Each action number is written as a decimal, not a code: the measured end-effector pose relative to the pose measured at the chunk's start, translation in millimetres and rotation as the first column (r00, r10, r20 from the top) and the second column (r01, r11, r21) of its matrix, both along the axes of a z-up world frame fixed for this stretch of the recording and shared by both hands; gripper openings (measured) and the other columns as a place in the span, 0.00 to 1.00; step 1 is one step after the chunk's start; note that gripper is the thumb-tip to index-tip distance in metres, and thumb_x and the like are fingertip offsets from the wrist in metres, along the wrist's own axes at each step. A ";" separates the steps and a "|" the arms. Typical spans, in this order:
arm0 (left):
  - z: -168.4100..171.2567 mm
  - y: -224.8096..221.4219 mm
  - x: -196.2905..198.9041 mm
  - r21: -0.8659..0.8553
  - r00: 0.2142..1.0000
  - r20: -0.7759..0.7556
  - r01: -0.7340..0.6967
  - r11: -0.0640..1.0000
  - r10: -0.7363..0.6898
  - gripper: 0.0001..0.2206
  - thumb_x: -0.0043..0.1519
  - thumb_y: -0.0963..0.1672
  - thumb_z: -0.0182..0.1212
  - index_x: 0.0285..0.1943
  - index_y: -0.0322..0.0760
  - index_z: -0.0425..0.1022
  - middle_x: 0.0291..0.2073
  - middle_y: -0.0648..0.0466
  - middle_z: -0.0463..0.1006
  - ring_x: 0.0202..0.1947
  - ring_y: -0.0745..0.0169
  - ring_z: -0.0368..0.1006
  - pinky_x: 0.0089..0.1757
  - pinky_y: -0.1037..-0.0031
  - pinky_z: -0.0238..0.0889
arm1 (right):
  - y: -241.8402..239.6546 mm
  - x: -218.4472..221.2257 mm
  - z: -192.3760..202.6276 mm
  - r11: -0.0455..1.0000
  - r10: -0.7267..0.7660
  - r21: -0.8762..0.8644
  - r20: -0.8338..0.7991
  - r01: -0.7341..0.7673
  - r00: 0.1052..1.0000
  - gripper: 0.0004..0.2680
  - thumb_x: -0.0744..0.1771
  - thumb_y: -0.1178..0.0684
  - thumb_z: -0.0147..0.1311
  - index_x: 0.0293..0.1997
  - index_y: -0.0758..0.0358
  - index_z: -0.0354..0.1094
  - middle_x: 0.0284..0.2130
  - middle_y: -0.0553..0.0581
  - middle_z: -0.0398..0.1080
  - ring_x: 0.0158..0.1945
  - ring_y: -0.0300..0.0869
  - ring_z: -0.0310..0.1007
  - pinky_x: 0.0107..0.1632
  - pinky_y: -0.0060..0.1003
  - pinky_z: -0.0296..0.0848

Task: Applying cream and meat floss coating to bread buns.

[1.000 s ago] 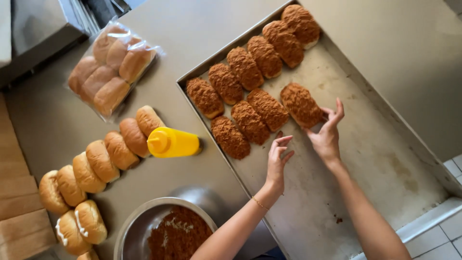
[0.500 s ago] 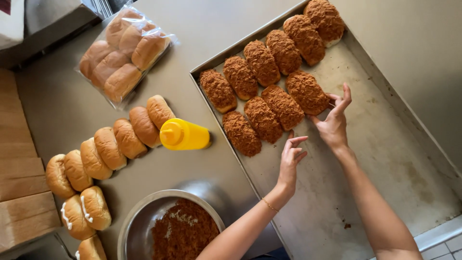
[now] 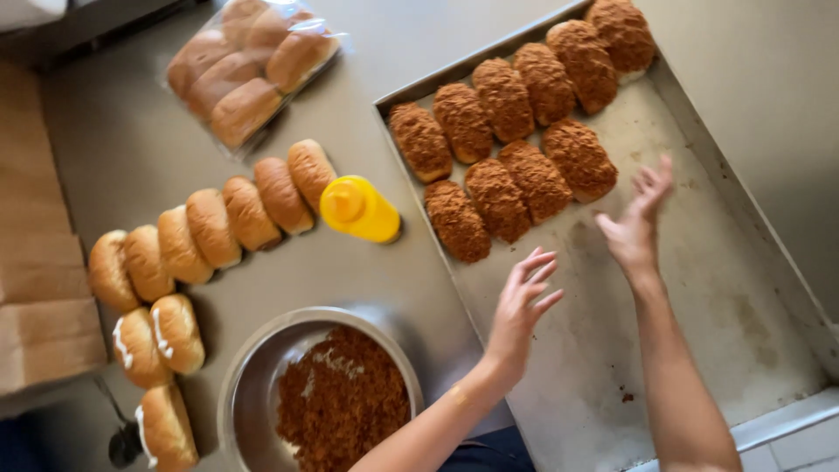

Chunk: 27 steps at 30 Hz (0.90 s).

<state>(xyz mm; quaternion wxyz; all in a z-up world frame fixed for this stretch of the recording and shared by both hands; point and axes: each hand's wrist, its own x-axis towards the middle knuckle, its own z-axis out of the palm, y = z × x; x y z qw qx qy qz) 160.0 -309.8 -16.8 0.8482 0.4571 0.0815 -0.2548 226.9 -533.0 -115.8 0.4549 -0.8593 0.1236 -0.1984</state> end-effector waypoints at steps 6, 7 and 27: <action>51.1 136.0 -44.0 0.079 0.974 0.219 -0.078 0.994 0.059 0.20 0.62 0.40 0.47 0.65 0.33 0.63 0.63 0.47 0.70 0.61 0.57 0.69 0.58 0.69 0.61 | 131.0 -69.0 120.5 0.934 0.177 0.298 0.097 -0.199 0.979 0.21 0.65 0.70 0.47 0.64 0.60 0.48 0.52 0.58 0.60 0.54 0.44 0.62 0.64 0.40 0.63; 57.3 160.6 -58.5 0.142 0.961 0.259 -0.139 0.980 0.099 0.19 0.62 0.38 0.47 0.64 0.33 0.64 0.59 0.46 0.73 0.58 0.57 0.70 0.58 0.69 0.61 | 162.8 -83.8 138.1 0.877 0.286 0.390 0.047 -0.281 0.957 0.16 0.66 0.66 0.48 0.60 0.57 0.58 0.48 0.52 0.65 0.48 0.39 0.66 0.56 0.34 0.68; 22.9 390.4 -199.8 0.195 0.516 0.470 -0.852 0.486 0.716 0.21 0.66 0.41 0.50 0.69 0.32 0.57 0.58 0.44 0.69 0.52 0.59 0.70 0.54 0.70 0.64 | 486.9 -145.7 167.4 0.466 0.884 0.146 -0.025 -0.873 0.467 0.19 0.66 0.61 0.59 0.61 0.62 0.54 0.43 0.64 0.67 0.47 0.59 0.75 0.49 0.55 0.74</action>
